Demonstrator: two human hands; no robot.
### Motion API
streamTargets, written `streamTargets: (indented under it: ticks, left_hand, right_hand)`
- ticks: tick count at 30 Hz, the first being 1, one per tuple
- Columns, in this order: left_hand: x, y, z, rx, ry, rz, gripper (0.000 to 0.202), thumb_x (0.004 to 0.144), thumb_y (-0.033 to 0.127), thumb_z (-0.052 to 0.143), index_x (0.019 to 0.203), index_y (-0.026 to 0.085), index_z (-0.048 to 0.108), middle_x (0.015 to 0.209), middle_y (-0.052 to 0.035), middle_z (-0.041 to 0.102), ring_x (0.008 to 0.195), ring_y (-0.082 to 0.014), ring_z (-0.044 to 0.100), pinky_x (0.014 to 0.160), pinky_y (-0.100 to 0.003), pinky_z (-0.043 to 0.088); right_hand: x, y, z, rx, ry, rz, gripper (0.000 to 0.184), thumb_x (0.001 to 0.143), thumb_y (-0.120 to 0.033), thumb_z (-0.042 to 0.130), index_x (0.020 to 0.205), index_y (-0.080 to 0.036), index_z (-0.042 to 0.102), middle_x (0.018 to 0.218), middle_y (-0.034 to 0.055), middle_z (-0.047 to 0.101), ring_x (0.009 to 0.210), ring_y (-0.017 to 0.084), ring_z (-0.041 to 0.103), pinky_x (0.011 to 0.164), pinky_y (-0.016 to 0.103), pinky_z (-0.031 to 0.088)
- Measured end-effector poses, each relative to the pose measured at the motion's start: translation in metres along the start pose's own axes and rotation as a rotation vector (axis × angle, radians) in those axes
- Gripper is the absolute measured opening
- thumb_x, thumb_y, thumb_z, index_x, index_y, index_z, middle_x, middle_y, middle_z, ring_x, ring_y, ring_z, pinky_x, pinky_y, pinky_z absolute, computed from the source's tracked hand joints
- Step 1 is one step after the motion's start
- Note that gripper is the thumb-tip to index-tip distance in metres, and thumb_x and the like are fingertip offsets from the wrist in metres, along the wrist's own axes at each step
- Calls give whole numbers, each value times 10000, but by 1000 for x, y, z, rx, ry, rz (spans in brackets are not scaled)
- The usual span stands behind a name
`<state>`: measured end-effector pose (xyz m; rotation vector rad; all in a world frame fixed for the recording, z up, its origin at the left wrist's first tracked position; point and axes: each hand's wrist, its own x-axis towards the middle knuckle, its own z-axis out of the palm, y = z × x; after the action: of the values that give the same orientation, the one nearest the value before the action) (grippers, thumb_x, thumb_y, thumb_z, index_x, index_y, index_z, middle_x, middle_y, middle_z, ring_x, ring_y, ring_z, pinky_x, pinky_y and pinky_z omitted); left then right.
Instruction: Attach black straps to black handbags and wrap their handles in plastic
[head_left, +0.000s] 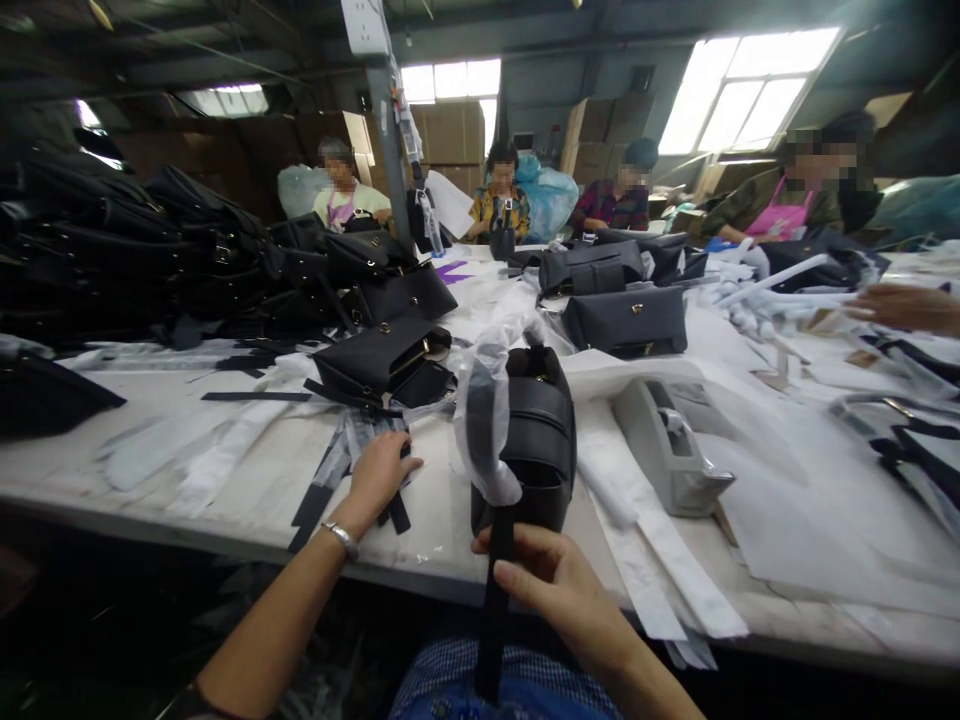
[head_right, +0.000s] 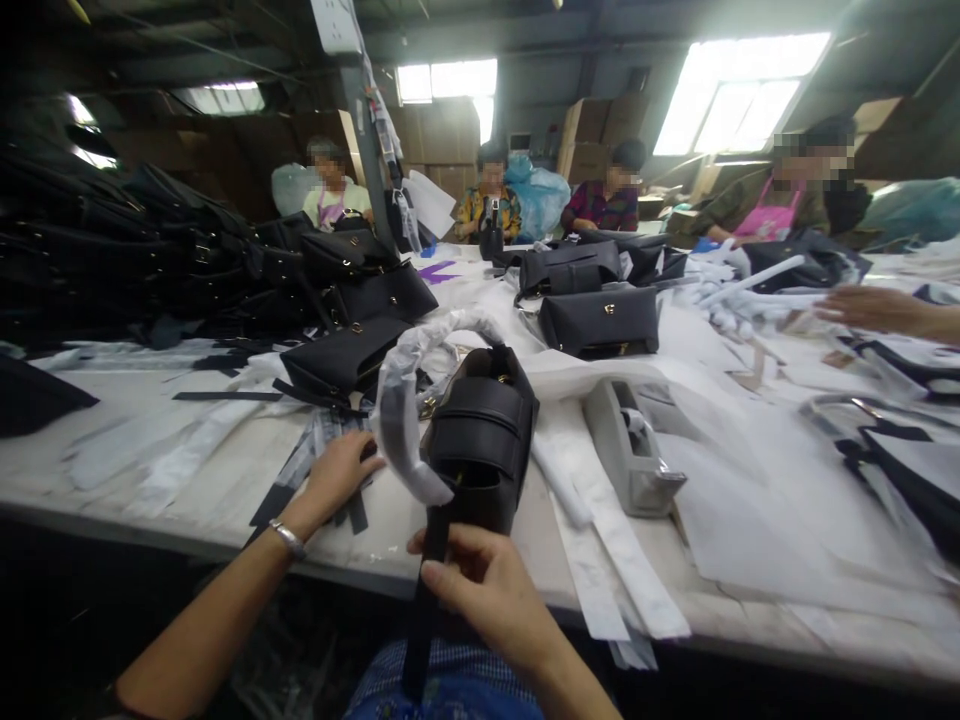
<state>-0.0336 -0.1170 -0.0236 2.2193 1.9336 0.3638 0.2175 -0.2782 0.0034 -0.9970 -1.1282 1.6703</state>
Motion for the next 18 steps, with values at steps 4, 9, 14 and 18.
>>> streamTargets:
  ticks: [4,9,14,18]
  left_hand:
    - [4,-1,1,-93,-26,4,185,806,269,668,915,125,710,962,-146,694,949,-300,632,838,-357,442]
    - [3,-3,-8,-282,-62,-2,188,729,255,700,857,121,734,768,-81,718,746,-251,652,720,-324,470]
    - [-38,5,-31,-507,-87,-5,284,770,402,673,886,160,765,886,-67,776,822,-236,693,752,-296,516]
    - [-91,18,-46,-734,-93,-112,267,733,400,728,851,167,783,804,-61,781,727,-220,695,688,-288,531]
  right_hand:
    - [-5,-2,4,87,-200,24,673,826,-378,747,1419,-241,459,1002,77,722,629,84,551,508,155,419]
    - [-6,-1,8,148,-251,-8,719,855,-328,726,1466,-237,360,945,65,744,687,95,610,580,170,471]
    - [-5,-3,11,159,-182,-23,281,810,-346,764,973,-136,673,880,64,737,697,101,626,622,190,495]
    - [-4,0,17,198,-105,-17,324,789,-388,780,990,-154,678,889,60,738,741,123,651,626,192,502]
